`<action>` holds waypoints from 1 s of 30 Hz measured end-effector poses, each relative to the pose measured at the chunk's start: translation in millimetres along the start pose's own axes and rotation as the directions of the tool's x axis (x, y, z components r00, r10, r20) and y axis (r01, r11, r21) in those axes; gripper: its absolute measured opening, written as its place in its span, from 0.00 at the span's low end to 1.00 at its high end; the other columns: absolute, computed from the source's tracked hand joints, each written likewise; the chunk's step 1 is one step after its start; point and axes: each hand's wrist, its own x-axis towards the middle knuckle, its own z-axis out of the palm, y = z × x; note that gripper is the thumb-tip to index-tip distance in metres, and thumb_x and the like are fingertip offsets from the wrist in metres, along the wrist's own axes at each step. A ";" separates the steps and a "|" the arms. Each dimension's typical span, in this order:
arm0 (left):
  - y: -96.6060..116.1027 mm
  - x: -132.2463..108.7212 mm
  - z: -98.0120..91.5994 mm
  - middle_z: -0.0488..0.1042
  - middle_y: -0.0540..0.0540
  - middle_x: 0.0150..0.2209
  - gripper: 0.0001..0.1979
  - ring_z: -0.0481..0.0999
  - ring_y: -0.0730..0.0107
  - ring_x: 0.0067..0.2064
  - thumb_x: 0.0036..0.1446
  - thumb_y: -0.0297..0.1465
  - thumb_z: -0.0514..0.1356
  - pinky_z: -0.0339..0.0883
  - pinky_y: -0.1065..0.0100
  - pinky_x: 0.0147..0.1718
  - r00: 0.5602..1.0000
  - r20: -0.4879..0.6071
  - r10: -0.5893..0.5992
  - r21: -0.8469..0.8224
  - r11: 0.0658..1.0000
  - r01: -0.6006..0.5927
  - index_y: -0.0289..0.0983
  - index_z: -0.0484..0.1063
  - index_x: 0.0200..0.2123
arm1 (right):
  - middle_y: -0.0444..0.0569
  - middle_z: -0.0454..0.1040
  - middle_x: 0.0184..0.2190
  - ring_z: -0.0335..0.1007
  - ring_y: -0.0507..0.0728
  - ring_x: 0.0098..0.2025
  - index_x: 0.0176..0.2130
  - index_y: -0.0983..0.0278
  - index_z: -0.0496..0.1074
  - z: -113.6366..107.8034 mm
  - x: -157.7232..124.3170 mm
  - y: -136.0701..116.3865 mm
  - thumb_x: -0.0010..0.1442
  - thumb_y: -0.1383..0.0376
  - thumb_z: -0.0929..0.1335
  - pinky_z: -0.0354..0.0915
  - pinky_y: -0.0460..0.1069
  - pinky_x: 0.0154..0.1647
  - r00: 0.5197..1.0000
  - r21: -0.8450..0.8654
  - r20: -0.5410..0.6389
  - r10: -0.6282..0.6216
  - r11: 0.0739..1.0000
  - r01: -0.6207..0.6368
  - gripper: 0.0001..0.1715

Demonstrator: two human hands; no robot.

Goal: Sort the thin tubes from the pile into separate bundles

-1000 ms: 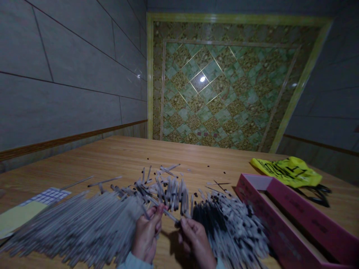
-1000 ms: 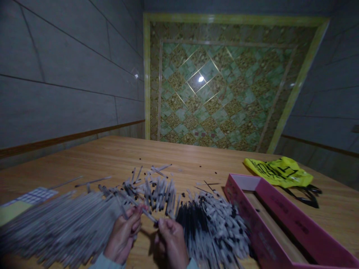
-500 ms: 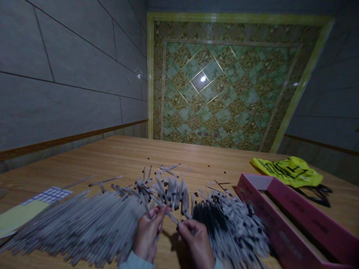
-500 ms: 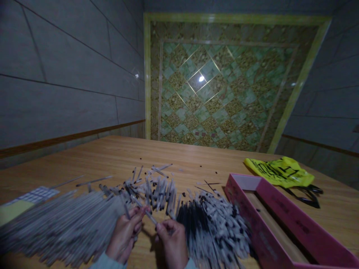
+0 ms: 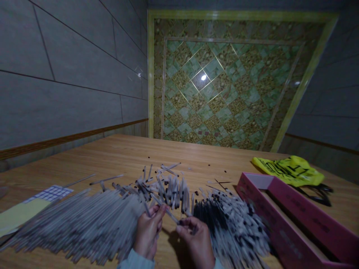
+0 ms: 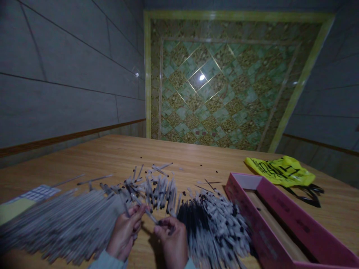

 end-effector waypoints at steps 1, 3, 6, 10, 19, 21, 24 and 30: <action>0.0 0.5 -0.3 0.49 0.62 0.10 0.27 0.43 0.86 0.14 0.25 0.50 0.68 0.33 0.79 0.11 1.000 -0.004 -0.001 -0.007 1.000 0.001 0.33 0.69 0.23 | 0.48 0.72 0.18 0.63 0.52 0.21 0.24 0.70 0.74 0.3 0.1 0.1 0.36 0.58 0.76 0.59 0.45 0.22 1.000 -0.008 -0.014 0.003 1.000 -0.003 0.19; 0.3 1.4 -0.8 0.48 0.63 0.10 0.26 0.43 0.86 0.13 0.26 0.49 0.68 0.34 0.79 0.11 1.000 -0.008 -0.003 -0.020 1.000 0.003 0.34 0.69 0.23 | 0.48 0.72 0.19 0.63 0.51 0.21 0.24 0.70 0.73 1.3 0.6 3.3 0.39 0.55 0.75 0.59 0.45 0.21 0.999 0.028 0.035 0.012 1.000 -0.013 0.20; 1.2 2.4 -1.7 0.50 0.63 0.10 0.27 0.43 0.86 0.13 0.25 0.48 0.69 0.34 0.79 0.11 1.000 -0.003 -0.023 -0.020 1.000 0.022 0.33 0.69 0.24 | 0.45 0.67 0.14 0.53 0.46 0.13 0.23 0.69 0.72 2.8 1.2 9.8 0.49 0.45 0.66 0.50 0.43 0.14 0.979 0.145 0.186 0.079 0.984 -0.106 0.29; 1.9 5.1 -4.8 0.50 0.63 0.10 0.26 0.44 0.86 0.13 0.25 0.47 0.69 0.33 0.79 0.11 1.000 -0.031 -0.001 -0.058 0.998 0.000 0.35 0.67 0.23 | 0.42 0.62 0.09 0.51 0.45 0.12 0.16 0.69 0.69 2.2 0.5 7.0 0.48 0.45 0.68 0.48 0.42 0.14 0.986 0.129 0.156 0.066 0.988 -0.086 0.30; 2.3 -1.1 0.3 0.51 0.63 0.09 0.27 0.44 0.86 0.12 0.25 0.49 0.68 0.33 0.78 0.10 1.000 -0.014 -0.025 0.002 1.000 0.025 0.35 0.66 0.23 | 0.41 0.61 0.09 0.44 0.43 0.09 0.19 0.68 0.67 5.3 0.4 10.5 0.50 0.44 0.65 0.39 0.42 0.10 0.961 0.193 0.251 0.116 0.967 -0.167 0.30; 2.0 -1.4 0.7 0.51 0.63 0.09 0.27 0.44 0.86 0.12 0.24 0.49 0.68 0.33 0.79 0.10 1.000 -0.023 -0.010 0.001 1.000 0.010 0.35 0.67 0.23 | 0.43 0.65 0.13 0.53 0.46 0.14 0.21 0.69 0.68 4.5 0.5 10.4 0.46 0.49 0.71 0.49 0.42 0.14 0.980 0.166 0.184 0.070 0.981 -0.101 0.25; 0.3 1.0 -1.3 0.50 0.63 0.10 0.26 0.43 0.86 0.12 0.27 0.49 0.68 0.34 0.79 0.10 1.000 -0.019 -0.003 -0.006 1.000 0.003 0.35 0.67 0.23 | 0.45 0.69 0.17 0.62 0.50 0.21 0.24 0.68 0.69 4.2 0.1 9.2 0.41 0.53 0.75 0.57 0.44 0.22 0.993 0.168 0.117 0.018 0.985 -0.037 0.22; -1.1 2.6 -1.9 0.50 0.63 0.11 0.26 0.45 0.86 0.13 0.27 0.48 0.68 0.35 0.80 0.11 1.000 -0.010 -0.006 -0.011 1.000 0.006 0.34 0.67 0.25 | 0.44 0.66 0.14 0.54 0.47 0.14 0.21 0.68 0.68 5.4 -0.7 11.3 0.48 0.48 0.69 0.51 0.44 0.15 0.980 0.187 0.180 0.089 0.975 -0.123 0.25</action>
